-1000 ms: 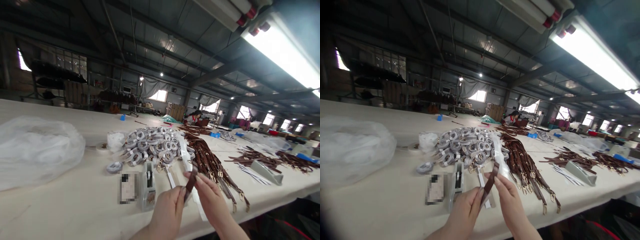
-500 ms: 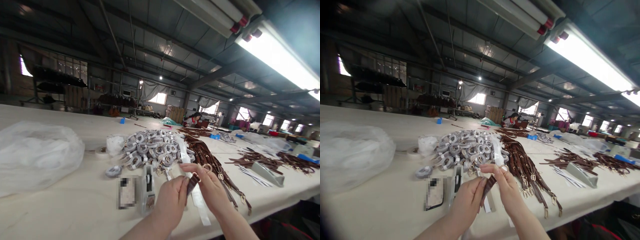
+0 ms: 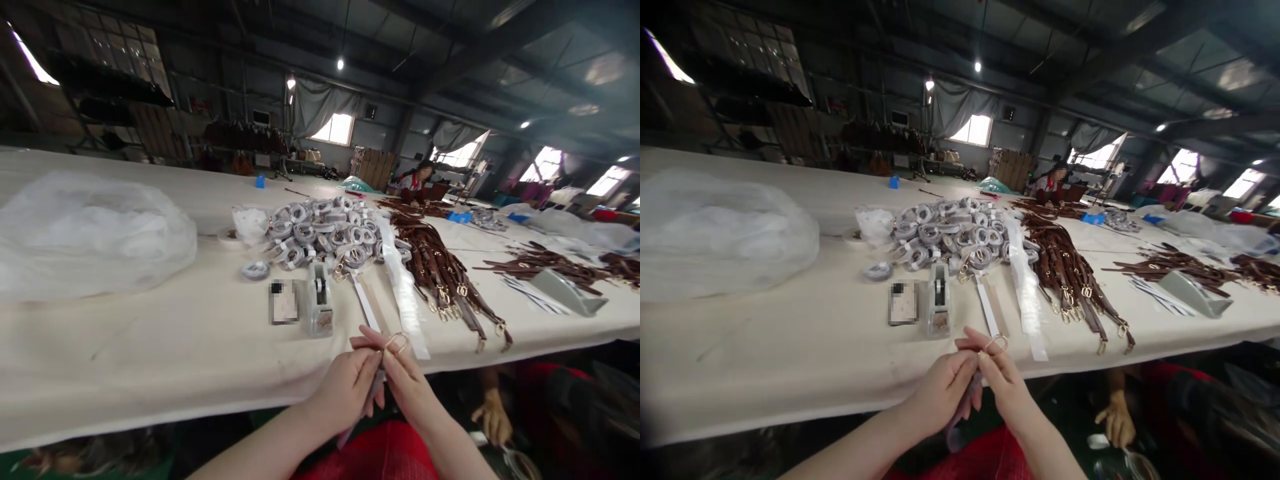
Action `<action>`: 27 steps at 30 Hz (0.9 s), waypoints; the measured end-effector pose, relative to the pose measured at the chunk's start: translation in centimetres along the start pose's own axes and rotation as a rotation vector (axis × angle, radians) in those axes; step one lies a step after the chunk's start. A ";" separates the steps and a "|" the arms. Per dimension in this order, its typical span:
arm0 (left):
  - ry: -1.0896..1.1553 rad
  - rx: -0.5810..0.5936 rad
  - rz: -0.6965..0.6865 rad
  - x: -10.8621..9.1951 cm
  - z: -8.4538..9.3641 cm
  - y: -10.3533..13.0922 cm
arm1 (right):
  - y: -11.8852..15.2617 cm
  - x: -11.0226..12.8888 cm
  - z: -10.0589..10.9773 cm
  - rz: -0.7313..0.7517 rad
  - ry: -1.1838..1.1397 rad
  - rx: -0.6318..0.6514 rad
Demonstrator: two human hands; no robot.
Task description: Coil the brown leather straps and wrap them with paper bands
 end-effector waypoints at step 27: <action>0.670 0.275 0.484 8.5 0.5 7.0 | 4.1 -10.3 1.3 -0.151 0.672 0.161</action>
Point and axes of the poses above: each hand's wrist, its own y-axis away from the middle knuckle, its own z-axis out of the back of the hand, x = y × z, the point moved 3 cm from there along -y, towards the middle knuckle, and after that the axes turned 2 degrees about -y, right-handed, at the moved point
